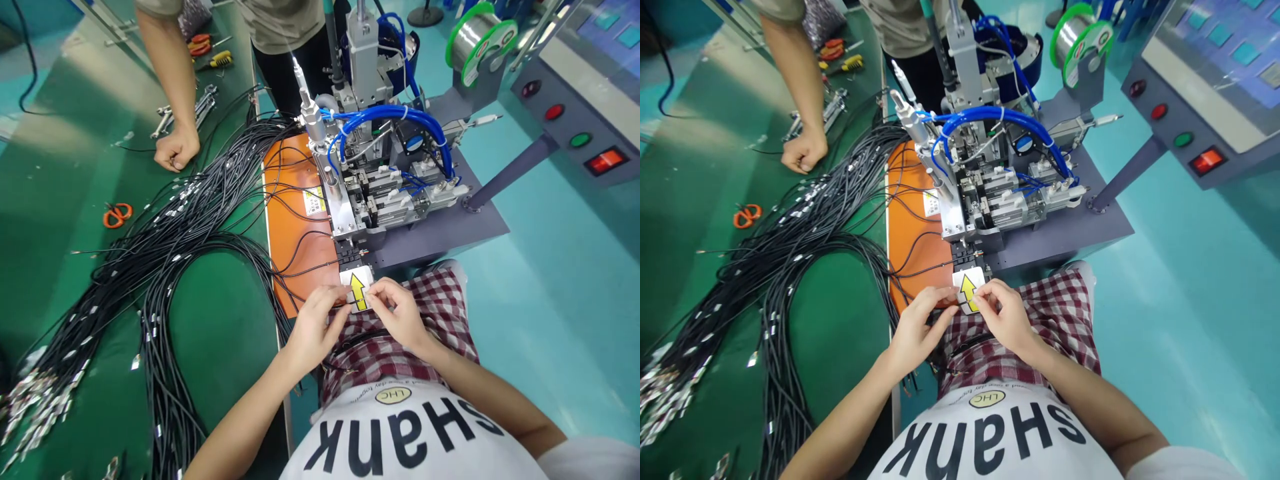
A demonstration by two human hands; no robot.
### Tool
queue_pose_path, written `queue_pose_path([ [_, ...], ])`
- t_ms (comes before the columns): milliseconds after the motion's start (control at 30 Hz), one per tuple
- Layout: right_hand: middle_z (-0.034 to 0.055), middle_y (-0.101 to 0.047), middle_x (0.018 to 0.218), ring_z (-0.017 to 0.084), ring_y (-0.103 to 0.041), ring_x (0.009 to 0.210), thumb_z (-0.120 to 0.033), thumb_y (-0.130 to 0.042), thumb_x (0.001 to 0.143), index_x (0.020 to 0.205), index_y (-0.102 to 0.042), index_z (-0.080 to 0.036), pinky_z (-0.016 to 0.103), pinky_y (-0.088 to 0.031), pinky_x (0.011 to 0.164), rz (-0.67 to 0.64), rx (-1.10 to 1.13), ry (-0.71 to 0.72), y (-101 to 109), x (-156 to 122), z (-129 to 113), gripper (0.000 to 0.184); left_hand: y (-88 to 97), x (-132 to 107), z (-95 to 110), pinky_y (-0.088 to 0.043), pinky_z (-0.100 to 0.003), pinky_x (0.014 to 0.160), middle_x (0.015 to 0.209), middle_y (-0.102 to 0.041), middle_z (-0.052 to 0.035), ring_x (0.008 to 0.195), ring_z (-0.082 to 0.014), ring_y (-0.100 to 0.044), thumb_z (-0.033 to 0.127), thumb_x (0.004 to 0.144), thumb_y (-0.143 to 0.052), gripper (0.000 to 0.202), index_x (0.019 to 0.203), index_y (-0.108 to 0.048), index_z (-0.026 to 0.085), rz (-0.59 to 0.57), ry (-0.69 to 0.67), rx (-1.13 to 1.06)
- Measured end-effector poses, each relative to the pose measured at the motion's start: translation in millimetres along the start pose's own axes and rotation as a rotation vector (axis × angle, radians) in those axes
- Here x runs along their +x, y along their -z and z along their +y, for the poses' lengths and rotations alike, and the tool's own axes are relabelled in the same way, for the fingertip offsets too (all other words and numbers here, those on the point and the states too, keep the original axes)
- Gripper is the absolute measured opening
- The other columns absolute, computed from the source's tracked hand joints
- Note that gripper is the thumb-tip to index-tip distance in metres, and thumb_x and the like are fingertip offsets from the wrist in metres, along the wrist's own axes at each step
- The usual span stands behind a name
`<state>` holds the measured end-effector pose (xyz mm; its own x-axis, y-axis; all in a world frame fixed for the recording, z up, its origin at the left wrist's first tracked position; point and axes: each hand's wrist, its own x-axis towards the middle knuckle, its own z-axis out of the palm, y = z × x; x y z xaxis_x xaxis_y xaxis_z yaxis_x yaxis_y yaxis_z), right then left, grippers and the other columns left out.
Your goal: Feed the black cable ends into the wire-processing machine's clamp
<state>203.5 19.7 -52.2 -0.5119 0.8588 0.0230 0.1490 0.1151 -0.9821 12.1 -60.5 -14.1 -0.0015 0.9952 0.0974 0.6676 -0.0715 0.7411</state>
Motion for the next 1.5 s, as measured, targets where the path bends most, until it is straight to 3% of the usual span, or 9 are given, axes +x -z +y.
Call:
queue_pose_path([
  [100, 0.0003, -0.057, 0.083, 0.012, -0.049, 0.065, -0.024, -0.061, 0.094, 0.085, -0.063, -0.020, 0.028, -0.040, 0.062, -0.035, 0.056, -0.020, -0.8, -0.7, -8.9, 0.011, -4.1, -2.9, 12.0, -0.052, -0.033, 0.092, 0.113, -0.067, -0.0065, 0.103, -0.0182, -0.063, 0.025, 0.095, -0.062, 0.030, 0.124, -0.056, 0.022, -0.036, 0.074, -0.088],
  [233, -0.0001, -0.057, 0.080, 0.012, -0.049, 0.066, -0.029, -0.063, 0.093, 0.085, -0.063, -0.019, 0.028, -0.039, 0.062, -0.094, 0.191, -0.153, -3.0, 0.6, -15.6, 0.013, -8.0, -0.4, 9.7, -0.051, -0.026, 0.081, 0.094, -0.068, -0.0026, 0.088, -0.0139, -0.064, 0.024, 0.096, -0.060, 0.007, 0.099, -0.065, 0.020, -0.006, 0.128, -0.250],
  [333, -0.0014, -0.055, 0.075, 0.012, -0.047, 0.064, -0.035, -0.065, 0.091, 0.084, -0.062, -0.019, 0.027, -0.037, 0.061, -0.139, 0.345, -0.303, -5.8, 2.4, -16.3, 0.018, -9.9, 0.5, 3.5, -0.050, -0.025, 0.076, 0.088, -0.069, -0.0015, 0.081, -0.0125, -0.064, 0.025, 0.095, -0.061, 0.009, 0.095, -0.067, 0.019, 0.007, 0.190, -0.346],
  [433, -0.0021, -0.055, 0.073, 0.010, -0.045, 0.062, -0.037, -0.068, 0.090, 0.083, -0.062, -0.018, 0.026, -0.036, 0.059, -0.123, 0.410, -0.356, -8.2, 2.5, -16.3, 0.021, -10.9, 0.0, 1.3, -0.050, -0.024, 0.073, 0.086, -0.069, -0.0019, 0.079, -0.0125, -0.063, 0.028, 0.095, -0.061, 0.011, 0.094, -0.067, 0.019, 0.002, 0.246, -0.403],
  [633, -0.0011, -0.058, 0.075, 0.012, -0.048, 0.063, -0.037, -0.067, 0.090, 0.084, -0.063, -0.019, 0.026, -0.040, 0.060, -0.085, 0.342, -0.284, -10.7, -0.8, -14.3, 0.019, -13.3, 2.7, 7.6, -0.050, -0.026, 0.073, 0.090, -0.066, -0.0029, 0.079, -0.0132, -0.059, 0.027, 0.091, -0.066, 0.013, 0.102, -0.064, 0.019, 0.013, 0.180, -0.390],
  [967, -0.0004, -0.058, 0.078, 0.012, -0.051, 0.064, -0.032, -0.062, 0.093, 0.085, -0.060, -0.020, 0.026, -0.041, 0.060, -0.030, 0.129, -0.132, -5.8, -3.0, -10.1, 0.015, -25.0, 6.0, 4.3, -0.047, -0.026, 0.066, 0.085, -0.061, -0.0027, 0.072, -0.0125, -0.054, 0.032, 0.096, -0.059, 0.014, 0.092, -0.063, 0.019, 0.082, 0.217, -0.451],
  [1200, -0.0002, -0.057, 0.079, 0.013, -0.050, 0.065, -0.027, -0.059, 0.095, 0.084, -0.060, -0.021, 0.027, -0.043, 0.064, 0.000, -0.019, -0.041, -4.3, -4.8, -9.4, 0.012, -28.4, 10.7, 1.8, -0.046, -0.027, 0.068, 0.082, -0.058, -0.0029, 0.074, -0.0139, -0.054, 0.031, 0.096, -0.059, 0.016, 0.086, -0.060, 0.018, 0.057, 0.170, -0.433],
  [1367, 0.0002, -0.057, 0.079, 0.013, -0.052, 0.065, -0.026, -0.058, 0.095, 0.085, -0.061, -0.021, 0.028, -0.044, 0.064, 0.023, -0.041, -0.023, -1.1, -3.3, -6.9, 0.012, -25.2, 4.8, 1.1, -0.048, -0.029, 0.074, 0.090, -0.058, -0.0026, 0.079, -0.0147, -0.055, 0.027, 0.098, -0.054, 0.007, 0.099, -0.054, 0.021, -0.018, 0.155, -0.289],
  [1500, 0.0005, -0.059, 0.082, 0.013, -0.053, 0.065, -0.026, -0.057, 0.096, 0.085, -0.061, -0.021, 0.027, -0.044, 0.064, 0.050, -0.027, -0.042, 2.9, -0.9, -2.1, 0.013, -22.3, 3.5, -4.0, -0.049, -0.031, 0.081, 0.097, -0.058, -0.0041, 0.090, -0.0167, -0.058, 0.022, 0.098, -0.053, 0.003, 0.100, -0.054, 0.021, -0.008, 0.070, -0.115],
])
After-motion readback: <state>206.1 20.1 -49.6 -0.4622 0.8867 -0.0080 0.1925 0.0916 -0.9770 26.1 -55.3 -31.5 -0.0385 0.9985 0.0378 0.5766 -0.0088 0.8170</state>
